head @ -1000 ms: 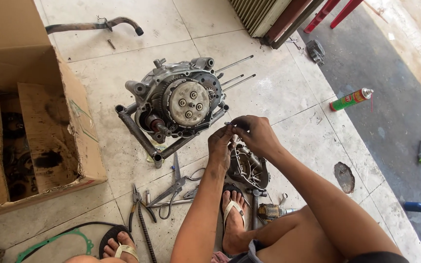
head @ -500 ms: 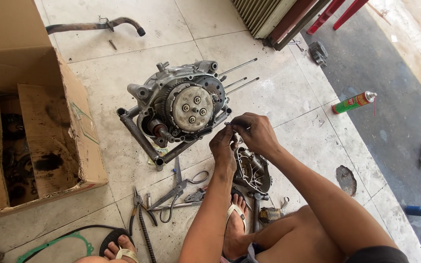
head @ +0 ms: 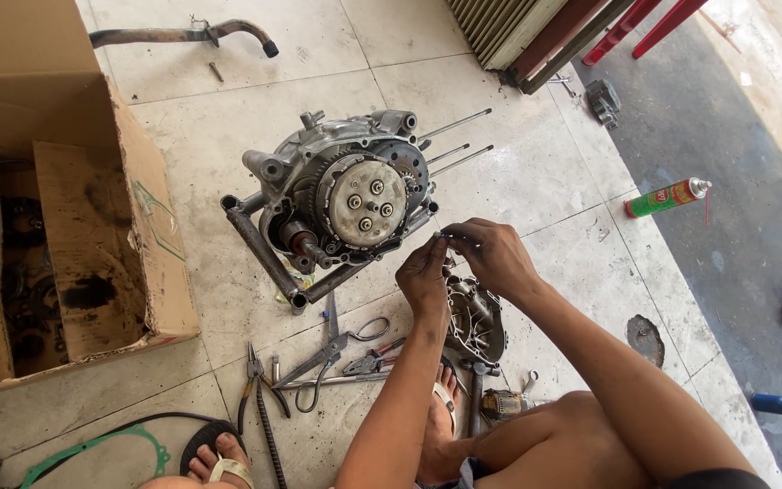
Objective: Repairing a motorcycle engine by cleaning the casing, applying a new gasket, and installing the engine cover
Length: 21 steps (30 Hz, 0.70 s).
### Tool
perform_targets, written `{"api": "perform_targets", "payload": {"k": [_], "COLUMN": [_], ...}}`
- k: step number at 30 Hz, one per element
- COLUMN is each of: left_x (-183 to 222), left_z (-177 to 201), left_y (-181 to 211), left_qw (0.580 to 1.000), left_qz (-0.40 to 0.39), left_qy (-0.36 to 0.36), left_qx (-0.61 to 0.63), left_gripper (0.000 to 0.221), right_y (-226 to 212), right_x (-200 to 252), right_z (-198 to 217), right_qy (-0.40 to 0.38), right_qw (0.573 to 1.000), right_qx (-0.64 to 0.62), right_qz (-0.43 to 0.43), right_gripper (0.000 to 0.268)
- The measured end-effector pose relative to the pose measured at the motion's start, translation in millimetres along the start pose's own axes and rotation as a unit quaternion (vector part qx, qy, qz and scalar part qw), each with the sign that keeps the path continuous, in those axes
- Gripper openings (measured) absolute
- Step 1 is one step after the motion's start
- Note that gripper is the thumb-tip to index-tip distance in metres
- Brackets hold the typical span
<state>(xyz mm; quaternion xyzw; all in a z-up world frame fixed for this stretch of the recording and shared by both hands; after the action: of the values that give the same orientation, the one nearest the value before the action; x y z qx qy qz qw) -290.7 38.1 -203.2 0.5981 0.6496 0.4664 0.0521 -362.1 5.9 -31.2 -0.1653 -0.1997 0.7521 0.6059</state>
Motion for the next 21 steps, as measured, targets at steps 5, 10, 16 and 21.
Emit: {"api": "perform_targets", "payload": {"k": [5, 10, 16, 21], "left_x": [8, 11, 9, -4], "left_z": [-1, 1, 3, 7], "left_y": [23, 32, 21, 1], "left_qw": [0.998, 0.997, 0.997, 0.999], "left_qz": [-0.057, -0.063, -0.046, -0.024], "left_qy": [-0.01, -0.031, -0.047, -0.022], "left_qx": [-0.037, -0.039, -0.034, -0.005], "left_gripper": [0.017, 0.014, 0.016, 0.017], "right_y": [1, 10, 6, 7], "right_x": [-2, -3, 0, -6], "right_z": [-4, -7, -7, -6], "right_qy": [0.004, 0.018, 0.036, 0.037], "right_qw": [0.999, 0.998, 0.996, 0.999], "right_qx": [0.005, -0.001, 0.017, -0.031], "right_qz": [0.04, 0.068, 0.079, 0.012], "right_gripper": [0.016, 0.017, 0.014, 0.018]}}
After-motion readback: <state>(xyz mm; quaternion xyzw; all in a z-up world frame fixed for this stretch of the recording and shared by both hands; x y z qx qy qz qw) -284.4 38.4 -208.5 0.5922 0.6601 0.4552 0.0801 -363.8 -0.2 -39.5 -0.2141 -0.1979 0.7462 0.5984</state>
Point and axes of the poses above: each hand's wrist, its own x-axis away from the middle knuckle, its own z-axis out of the back of the hand, y = z × x, the point moved 9 cm from there along -x, towards the middle knuckle, and after that the axes turned 3 degrees about -z, right-handed, at the moved point
